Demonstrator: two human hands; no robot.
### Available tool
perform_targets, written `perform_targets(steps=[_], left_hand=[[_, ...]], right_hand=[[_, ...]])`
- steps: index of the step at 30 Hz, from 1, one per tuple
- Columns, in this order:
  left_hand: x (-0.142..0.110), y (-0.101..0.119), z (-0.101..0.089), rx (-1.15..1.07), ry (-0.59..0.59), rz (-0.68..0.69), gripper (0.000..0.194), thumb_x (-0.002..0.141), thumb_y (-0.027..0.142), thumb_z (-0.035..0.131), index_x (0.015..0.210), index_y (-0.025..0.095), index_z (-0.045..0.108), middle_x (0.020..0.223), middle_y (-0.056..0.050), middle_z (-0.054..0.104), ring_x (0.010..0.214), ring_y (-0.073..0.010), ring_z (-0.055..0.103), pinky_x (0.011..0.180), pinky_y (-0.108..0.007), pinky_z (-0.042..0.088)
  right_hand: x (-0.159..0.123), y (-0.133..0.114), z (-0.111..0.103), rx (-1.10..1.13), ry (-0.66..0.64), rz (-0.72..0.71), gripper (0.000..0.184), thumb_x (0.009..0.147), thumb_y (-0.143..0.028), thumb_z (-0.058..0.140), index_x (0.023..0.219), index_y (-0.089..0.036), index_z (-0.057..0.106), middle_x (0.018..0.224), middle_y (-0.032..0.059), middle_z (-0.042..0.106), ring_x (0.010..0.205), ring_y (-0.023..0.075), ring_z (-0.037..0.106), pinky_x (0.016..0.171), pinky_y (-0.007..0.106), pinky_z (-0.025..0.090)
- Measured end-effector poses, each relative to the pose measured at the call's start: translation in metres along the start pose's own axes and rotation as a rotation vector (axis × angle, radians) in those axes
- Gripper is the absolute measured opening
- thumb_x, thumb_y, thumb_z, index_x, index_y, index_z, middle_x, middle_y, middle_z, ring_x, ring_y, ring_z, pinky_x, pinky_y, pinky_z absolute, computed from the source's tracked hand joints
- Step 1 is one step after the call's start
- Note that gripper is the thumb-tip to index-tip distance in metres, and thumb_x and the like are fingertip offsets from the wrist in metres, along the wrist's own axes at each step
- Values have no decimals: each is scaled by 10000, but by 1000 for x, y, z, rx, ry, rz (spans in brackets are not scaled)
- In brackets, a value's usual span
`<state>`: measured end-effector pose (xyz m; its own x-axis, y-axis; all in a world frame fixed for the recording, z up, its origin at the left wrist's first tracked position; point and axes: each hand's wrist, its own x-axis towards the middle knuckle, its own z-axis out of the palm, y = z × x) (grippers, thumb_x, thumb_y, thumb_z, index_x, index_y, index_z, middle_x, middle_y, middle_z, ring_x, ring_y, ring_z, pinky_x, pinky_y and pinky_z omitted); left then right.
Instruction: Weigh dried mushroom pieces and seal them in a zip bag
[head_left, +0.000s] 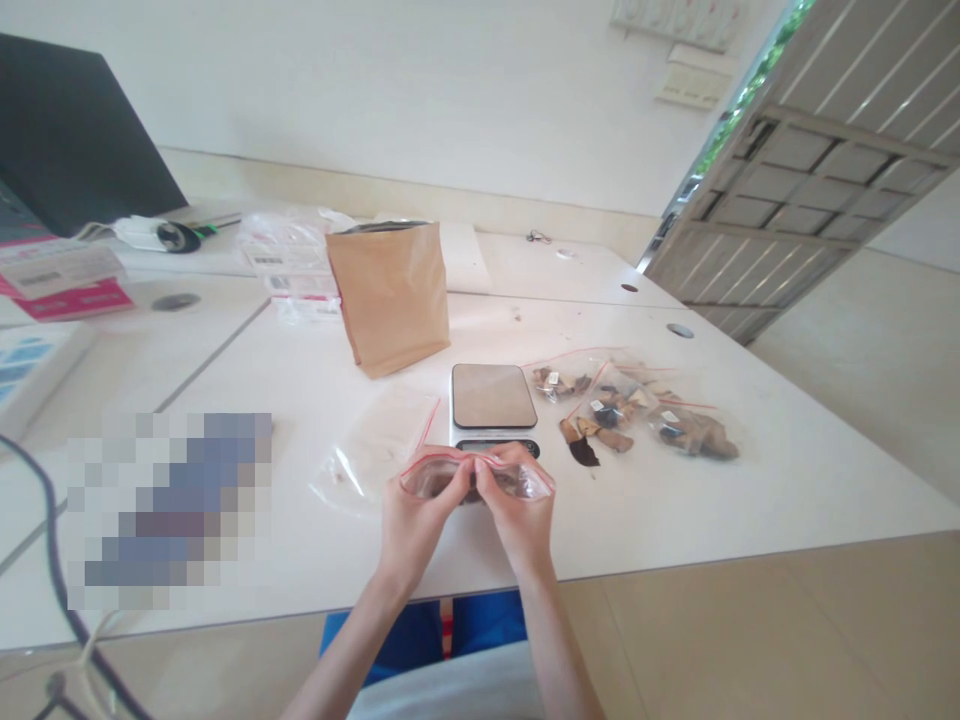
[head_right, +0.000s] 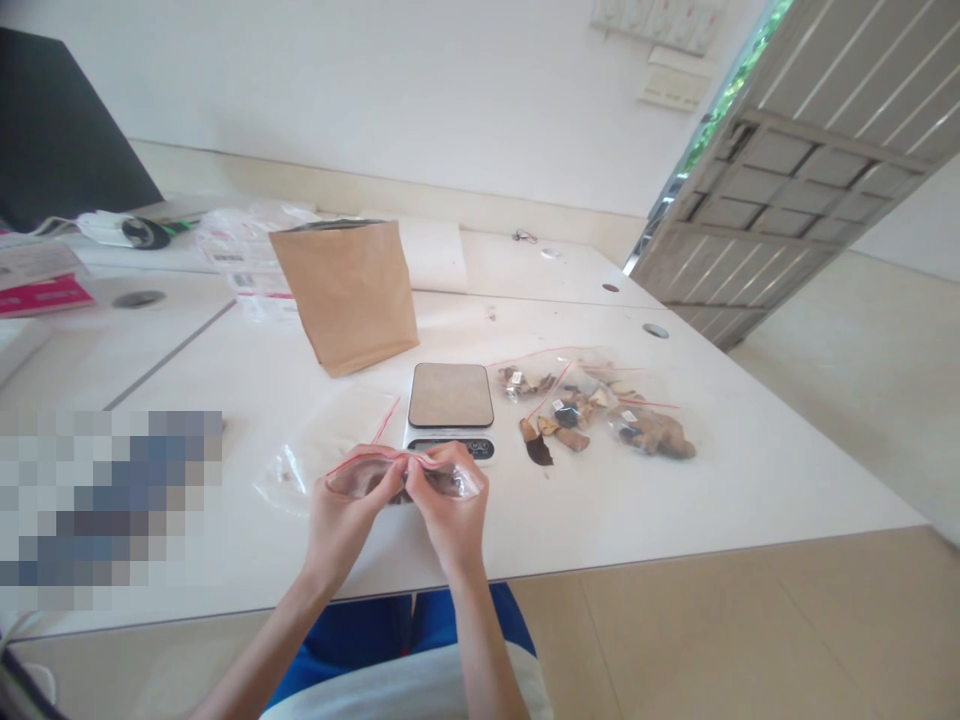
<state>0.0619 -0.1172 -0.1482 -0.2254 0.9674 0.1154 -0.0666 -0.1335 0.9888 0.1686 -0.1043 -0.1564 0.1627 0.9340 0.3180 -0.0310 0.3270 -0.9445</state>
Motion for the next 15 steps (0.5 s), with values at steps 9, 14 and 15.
perform_targets(steps=[9,14,15], left_hand=[[19,17,-6,-4,-247,-97,298,775,443,666,724,159,743,785,-63,742,788,-215,686,751,-281,525],[20,23,17,-102,-721,-194,501,923,493,400,868,156,767,1003,-90,732,1045,-259,637,983,-374,442],[18,24,24,-90,-787,-201,550,938,511,337,933,155,757,1075,-92,713,1104,-259,608,1027,-390,406]], right_hand=[[9,-6,-34,-77,-80,34,365,839,-482,572,725,-167,717,680,49,702,644,175,646,597,262,500],[10,0,-86,-100,209,212,651,761,-748,440,665,-151,680,623,82,699,605,202,656,578,283,516],[13,-2,-99,-117,284,246,652,741,-765,445,650,-158,665,609,80,693,596,203,654,575,285,515]])
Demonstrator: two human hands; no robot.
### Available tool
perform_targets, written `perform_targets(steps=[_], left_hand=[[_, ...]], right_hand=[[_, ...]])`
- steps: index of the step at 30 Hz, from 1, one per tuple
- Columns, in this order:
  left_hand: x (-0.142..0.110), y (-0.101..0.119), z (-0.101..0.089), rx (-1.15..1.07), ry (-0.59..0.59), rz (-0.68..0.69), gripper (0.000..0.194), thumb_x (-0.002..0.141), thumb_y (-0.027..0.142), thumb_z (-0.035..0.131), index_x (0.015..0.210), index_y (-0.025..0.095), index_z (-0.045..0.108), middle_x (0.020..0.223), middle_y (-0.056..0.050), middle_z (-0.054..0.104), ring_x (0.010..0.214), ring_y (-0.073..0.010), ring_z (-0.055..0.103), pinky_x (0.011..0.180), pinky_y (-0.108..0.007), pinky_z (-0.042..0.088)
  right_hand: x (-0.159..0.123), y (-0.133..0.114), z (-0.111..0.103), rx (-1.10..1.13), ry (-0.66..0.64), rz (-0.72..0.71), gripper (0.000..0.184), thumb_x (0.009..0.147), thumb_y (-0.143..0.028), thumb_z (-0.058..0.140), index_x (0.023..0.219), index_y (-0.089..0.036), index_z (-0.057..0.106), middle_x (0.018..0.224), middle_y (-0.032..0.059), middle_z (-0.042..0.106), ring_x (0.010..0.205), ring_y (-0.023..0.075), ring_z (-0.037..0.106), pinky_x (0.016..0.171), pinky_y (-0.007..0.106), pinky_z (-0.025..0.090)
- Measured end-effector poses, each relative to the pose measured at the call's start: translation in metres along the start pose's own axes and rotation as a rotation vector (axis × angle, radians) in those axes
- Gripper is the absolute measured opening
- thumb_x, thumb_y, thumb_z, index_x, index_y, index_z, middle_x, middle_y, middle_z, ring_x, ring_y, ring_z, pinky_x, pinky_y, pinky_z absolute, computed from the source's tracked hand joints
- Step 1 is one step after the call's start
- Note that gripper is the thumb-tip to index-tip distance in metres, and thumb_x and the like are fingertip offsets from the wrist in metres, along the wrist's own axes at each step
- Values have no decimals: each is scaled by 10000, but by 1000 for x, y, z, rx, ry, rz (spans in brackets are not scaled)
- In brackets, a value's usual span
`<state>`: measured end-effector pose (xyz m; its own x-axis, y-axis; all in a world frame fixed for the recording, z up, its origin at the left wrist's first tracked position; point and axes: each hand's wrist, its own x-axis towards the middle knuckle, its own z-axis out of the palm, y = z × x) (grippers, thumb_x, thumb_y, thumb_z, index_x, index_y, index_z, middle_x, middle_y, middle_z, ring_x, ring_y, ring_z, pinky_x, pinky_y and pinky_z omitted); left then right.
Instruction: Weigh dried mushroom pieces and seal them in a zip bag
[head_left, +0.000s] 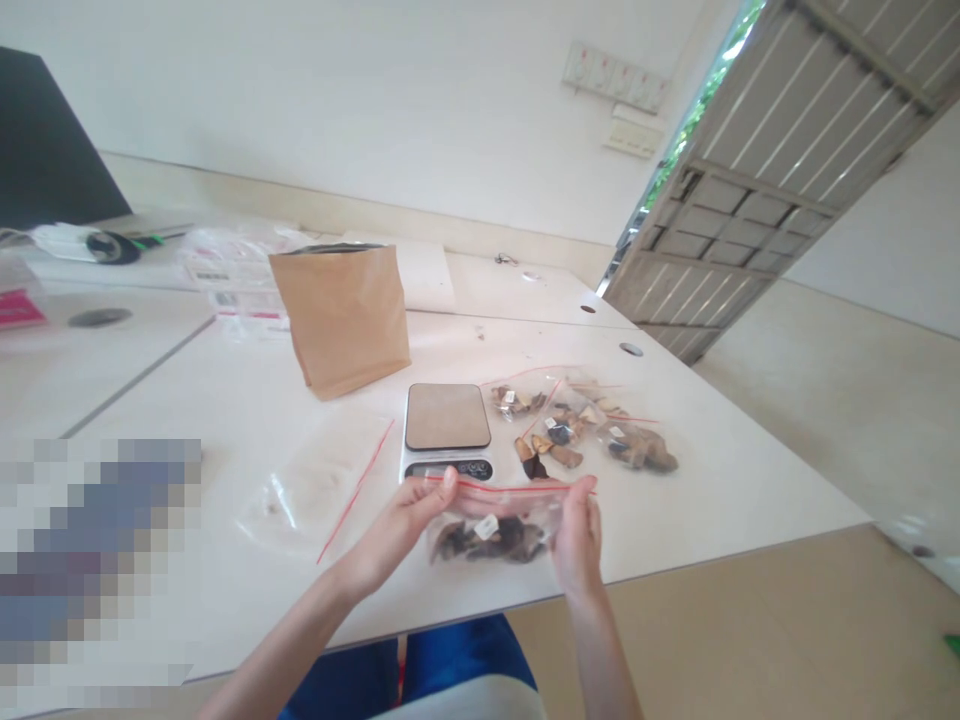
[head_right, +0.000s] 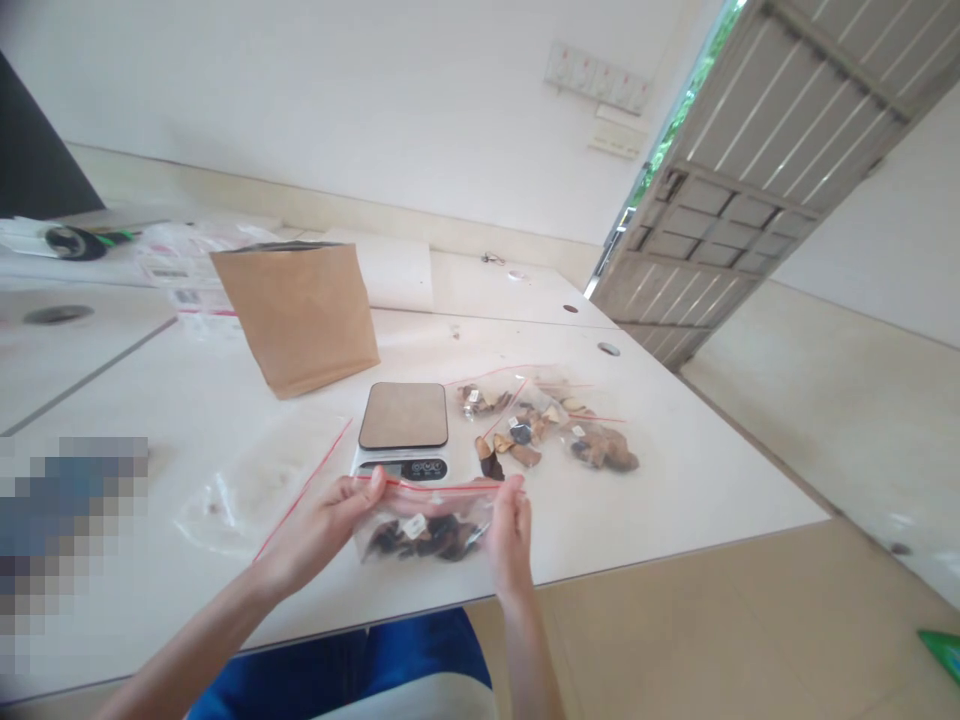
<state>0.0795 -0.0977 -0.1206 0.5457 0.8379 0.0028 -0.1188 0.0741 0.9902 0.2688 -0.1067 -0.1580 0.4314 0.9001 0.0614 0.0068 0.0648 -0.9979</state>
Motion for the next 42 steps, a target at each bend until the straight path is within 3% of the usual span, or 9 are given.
perform_targets(steps=[6,11,15,17,20,22,27,35,42], left_hand=[[23,-6,34,442,-37,-3,593,953,524,215,1389,189,439,1460,-66,419,1339,-202,394,1151,-407,234],[64,-23,49,1036,28,182,503,915,279,435,1386,107,398,1483,-130,374,1400,-258,272,1142,-446,251],[101,-38,56,1387,110,235,610,867,385,553,1359,57,405,1447,-197,404,1382,-345,283,1127,-477,259],[112,-42,58,1494,91,227,636,834,416,603,1330,57,431,1406,-216,447,1344,-365,348,1103,-483,289],[116,-44,59,1541,47,221,545,815,358,647,1255,78,491,1272,-197,567,1183,-338,532,1025,-461,384],[115,-46,58,1539,22,228,485,816,324,650,1218,93,509,1187,-171,614,1072,-304,599,946,-423,449],[110,-51,57,1516,-33,271,282,879,129,507,1159,102,513,1048,-135,644,967,-246,629,859,-367,484],[102,-42,53,1332,-72,296,332,838,-16,441,1109,141,551,1022,-83,657,992,-205,612,858,-307,491],[110,3,-31,1060,183,294,275,874,92,438,1120,193,511,1114,-51,639,1017,-139,608,897,-251,458]], right_hand=[[76,-37,-85,-175,191,65,617,659,-788,488,599,-180,580,466,56,591,433,193,555,436,294,409],[143,-39,-123,-633,350,-116,641,707,-665,516,982,-95,617,793,158,663,753,305,619,676,422,466],[139,-26,-104,-976,450,-611,470,823,-423,475,1109,-63,576,1144,257,553,1130,374,490,939,546,358],[125,-20,-87,-970,73,-777,318,874,-276,401,1075,-144,609,1108,184,588,1112,302,526,959,495,387],[110,-8,-65,-888,-588,-741,333,877,-133,360,1063,-219,623,1062,99,644,1060,214,589,952,408,447],[109,3,-57,-861,-720,-687,362,855,-90,374,1105,-212,606,1127,101,639,1094,209,586,974,411,446],[118,16,-55,-852,-709,-670,305,810,-75,493,1073,-194,591,1112,113,646,1075,232,591,967,444,448],[117,4,-47,-869,-648,-601,104,768,-114,595,837,-185,562,852,68,642,811,212,614,740,358,493],[113,-13,-5,-702,-479,-615,92,790,-183,595,881,-194,587,892,52,668,845,194,621,797,343,474]])
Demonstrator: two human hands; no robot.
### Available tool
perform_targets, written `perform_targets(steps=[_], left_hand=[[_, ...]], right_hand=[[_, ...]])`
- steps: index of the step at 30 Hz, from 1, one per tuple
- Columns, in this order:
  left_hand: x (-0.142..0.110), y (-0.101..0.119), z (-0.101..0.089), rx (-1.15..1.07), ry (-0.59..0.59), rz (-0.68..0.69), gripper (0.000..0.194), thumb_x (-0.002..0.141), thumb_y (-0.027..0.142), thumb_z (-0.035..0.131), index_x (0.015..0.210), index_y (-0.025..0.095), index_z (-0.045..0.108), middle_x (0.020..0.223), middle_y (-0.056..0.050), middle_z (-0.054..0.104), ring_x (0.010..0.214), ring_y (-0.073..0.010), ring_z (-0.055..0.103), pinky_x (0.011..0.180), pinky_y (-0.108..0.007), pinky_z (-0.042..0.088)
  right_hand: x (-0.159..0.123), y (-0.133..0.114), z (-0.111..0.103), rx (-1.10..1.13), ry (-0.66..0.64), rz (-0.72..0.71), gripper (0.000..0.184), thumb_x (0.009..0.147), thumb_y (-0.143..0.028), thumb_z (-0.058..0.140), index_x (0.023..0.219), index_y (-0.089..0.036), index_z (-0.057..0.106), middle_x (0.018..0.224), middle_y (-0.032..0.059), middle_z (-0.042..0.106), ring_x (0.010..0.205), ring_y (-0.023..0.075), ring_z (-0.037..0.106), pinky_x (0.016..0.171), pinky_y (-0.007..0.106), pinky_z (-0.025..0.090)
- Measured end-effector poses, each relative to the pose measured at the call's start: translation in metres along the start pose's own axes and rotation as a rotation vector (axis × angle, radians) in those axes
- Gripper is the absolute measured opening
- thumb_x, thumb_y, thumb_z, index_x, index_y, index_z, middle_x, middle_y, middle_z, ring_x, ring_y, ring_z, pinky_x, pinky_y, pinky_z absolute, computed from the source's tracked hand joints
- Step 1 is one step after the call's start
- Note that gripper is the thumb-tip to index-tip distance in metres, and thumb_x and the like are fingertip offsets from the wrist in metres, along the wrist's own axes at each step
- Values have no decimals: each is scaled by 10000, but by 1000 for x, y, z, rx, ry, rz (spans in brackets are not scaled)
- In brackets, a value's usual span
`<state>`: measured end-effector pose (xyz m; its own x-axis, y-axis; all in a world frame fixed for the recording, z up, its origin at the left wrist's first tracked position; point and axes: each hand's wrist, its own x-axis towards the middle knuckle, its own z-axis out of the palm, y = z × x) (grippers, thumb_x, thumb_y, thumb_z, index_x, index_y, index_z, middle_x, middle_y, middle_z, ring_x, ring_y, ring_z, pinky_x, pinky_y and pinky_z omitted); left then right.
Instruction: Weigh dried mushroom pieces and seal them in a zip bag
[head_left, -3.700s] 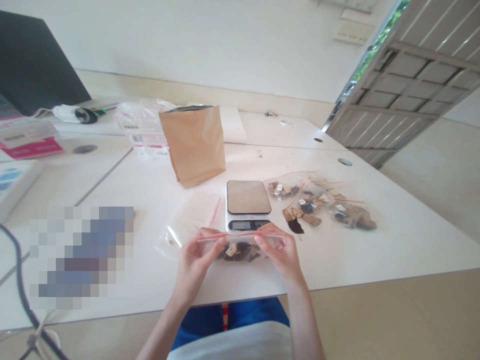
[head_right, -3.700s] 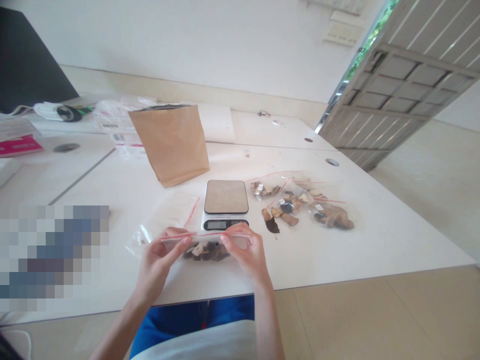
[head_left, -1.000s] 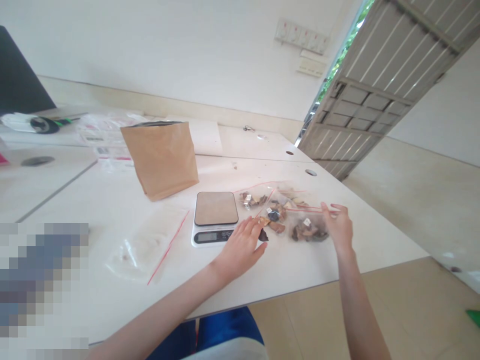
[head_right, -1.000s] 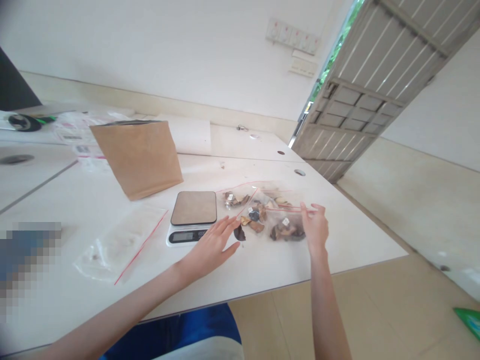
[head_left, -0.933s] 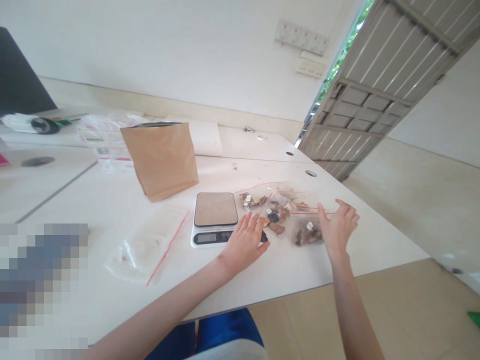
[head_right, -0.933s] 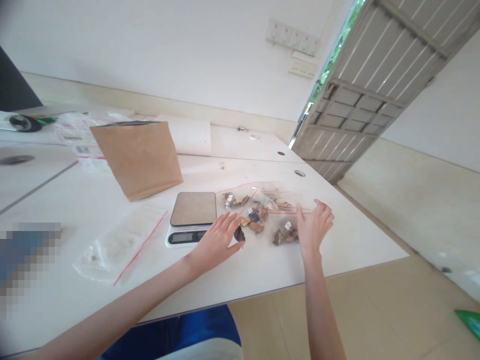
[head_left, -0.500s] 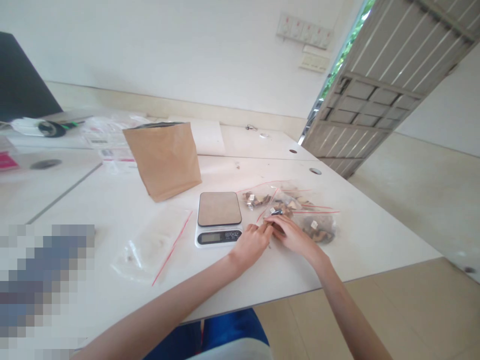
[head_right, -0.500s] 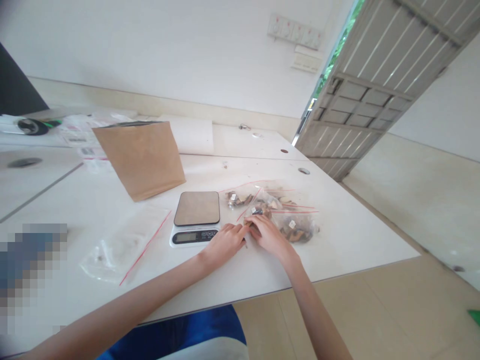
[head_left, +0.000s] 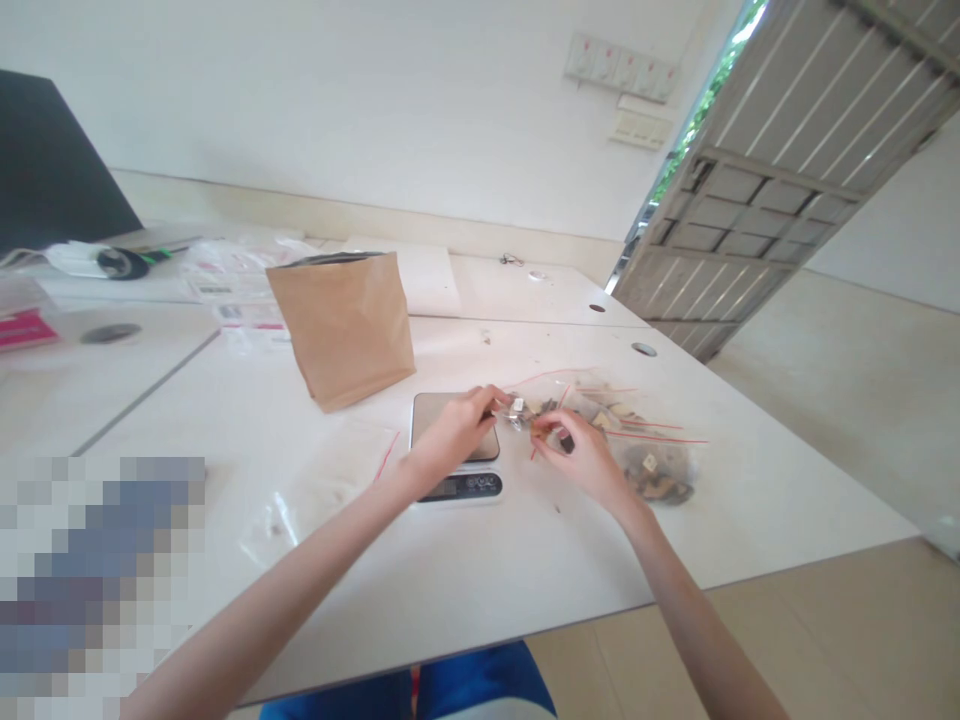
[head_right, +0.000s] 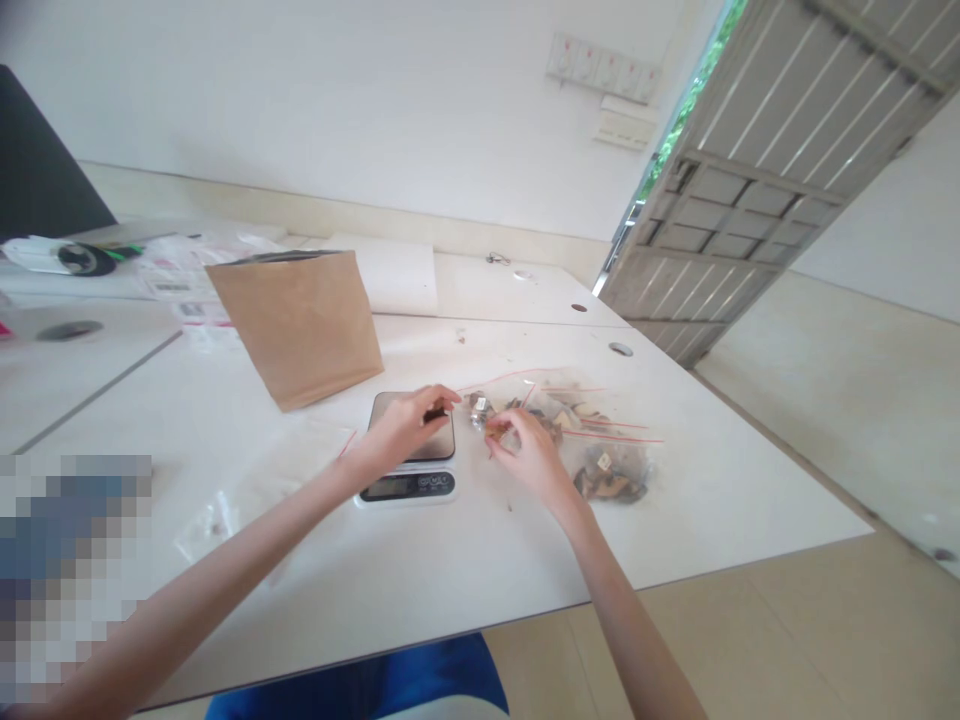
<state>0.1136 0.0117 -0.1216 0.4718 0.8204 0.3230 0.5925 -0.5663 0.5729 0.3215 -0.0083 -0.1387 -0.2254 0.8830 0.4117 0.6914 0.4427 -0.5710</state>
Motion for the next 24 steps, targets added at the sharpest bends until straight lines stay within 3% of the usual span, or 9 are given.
perform_targets(steps=[4,8,12,14,16,19,22,24], left_hand=[[10,-45,-24,-62,10,-77,226,858,140,453,1066,169,538,932,-40,682,892,-152,644,837,-274,483],[6,-54,-30,-96,-5,-81,240,915,223,395,1097,186,547,942,-27,710,883,-147,651,866,-288,467],[-8,-47,-34,-86,-77,1,265,948,263,373,1129,215,561,1074,-17,696,1042,-151,613,945,-294,433],[-15,-49,-31,37,-134,89,277,944,225,394,1161,219,565,1222,-27,639,1221,-176,514,1045,-344,366],[-20,-53,-30,218,-120,148,309,923,194,448,1216,198,546,1367,-64,533,1342,-214,385,1117,-407,275],[-25,-53,-42,388,70,198,349,916,265,498,1250,169,517,1432,-106,454,1358,-216,362,1130,-399,274],[-22,-44,-81,464,445,176,317,945,317,434,1235,210,504,1383,-83,503,1316,-175,416,1094,-366,338],[-16,-40,-113,511,725,69,335,953,295,408,1277,225,454,1407,-69,469,1342,-169,371,1091,-386,337]], right_hand=[[41,-22,41,29,-60,-117,62,813,-172,597,873,-181,586,906,51,663,873,175,606,829,322,467],[61,-24,65,-56,-139,-171,31,827,-187,612,855,-174,614,906,65,650,929,205,579,886,376,443],[38,-22,55,-27,-66,-209,161,911,-221,491,960,-195,643,1067,99,609,1090,220,543,976,408,412],[18,-24,46,-5,-29,-196,194,921,-216,459,1001,-215,635,1091,97,595,1110,219,544,988,416,417],[0,-27,40,-2,-14,-171,200,917,-204,453,1010,-229,628,1084,93,593,1099,221,555,976,424,433],[-23,-33,33,-13,-27,-150,197,910,-180,458,978,-236,633,1059,88,597,1079,219,569,949,421,456],[-37,-39,27,5,-85,-156,208,904,-150,458,960,-244,635,1043,80,604,1054,208,582,922,397,480],[-43,-46,24,18,-135,-159,217,904,-139,456,973,-250,630,1049,76,606,1052,200,585,913,380,490]])
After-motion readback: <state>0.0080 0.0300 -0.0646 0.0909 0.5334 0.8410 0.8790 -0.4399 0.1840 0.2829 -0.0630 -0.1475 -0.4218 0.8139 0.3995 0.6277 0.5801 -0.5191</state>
